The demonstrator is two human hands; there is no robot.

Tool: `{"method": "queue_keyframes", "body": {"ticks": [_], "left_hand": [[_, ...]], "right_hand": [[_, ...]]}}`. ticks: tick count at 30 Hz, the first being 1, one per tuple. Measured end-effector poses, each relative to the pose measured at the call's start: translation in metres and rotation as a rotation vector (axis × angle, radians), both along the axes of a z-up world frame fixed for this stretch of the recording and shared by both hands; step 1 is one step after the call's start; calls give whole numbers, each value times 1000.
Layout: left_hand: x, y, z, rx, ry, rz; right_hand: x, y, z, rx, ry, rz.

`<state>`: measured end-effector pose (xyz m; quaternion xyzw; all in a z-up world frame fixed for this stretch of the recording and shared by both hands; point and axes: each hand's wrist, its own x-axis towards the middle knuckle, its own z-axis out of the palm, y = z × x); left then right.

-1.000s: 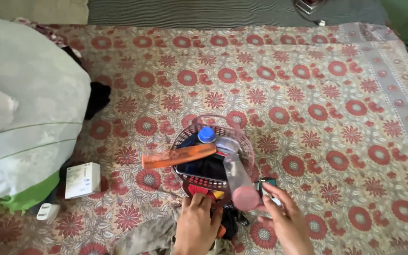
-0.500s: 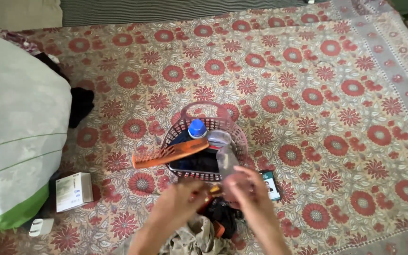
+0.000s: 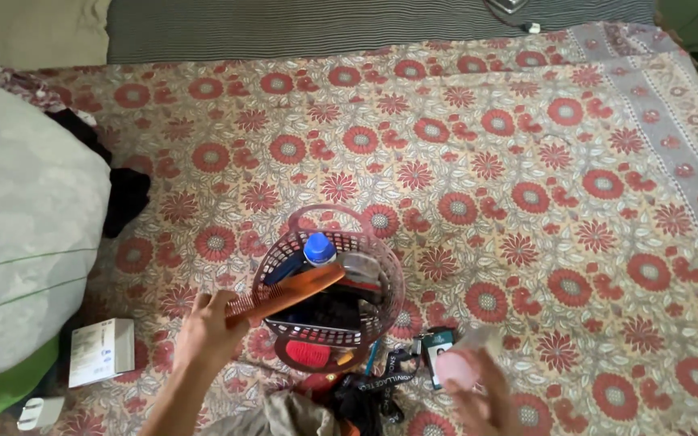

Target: Organize personal items and cosmetics into a wooden box and a basket on a bed.

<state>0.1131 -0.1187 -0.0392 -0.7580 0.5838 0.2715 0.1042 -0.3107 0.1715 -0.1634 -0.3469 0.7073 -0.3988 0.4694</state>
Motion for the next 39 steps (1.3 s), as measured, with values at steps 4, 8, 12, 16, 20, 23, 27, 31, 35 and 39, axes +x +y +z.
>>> {"method": "queue_keyframes", "body": {"ticks": [4,8,12,16,20,23,27,31,35,39], "left_hand": [[25,29,-19,-284,432,-27],[38,70,-7,-776,390,86],[40,109,-26,-1023,365,458],[63,119,-85,-731,324,554],[50,103,-94,-794,123,383],[4,65,-20,-975,-33,202],[-22,24,5,-829,56,-12],[-51,-3,1,-695,108,-262],[-69,-29,-30,-483,53,-225],[-79,-55,-15,-202,-44,-196]], "right_hand": [[10,-79,-2,86,258,350],[73,-160,114,102,635,464],[114,-230,140,12,607,408],[139,-272,103,-120,579,645],[168,-291,91,115,686,1021],[181,-294,90,190,849,988],[189,-301,110,265,858,1006],[191,-306,110,115,886,984],[176,-316,59,15,1012,988],[180,-318,52,-89,1087,892]]}}
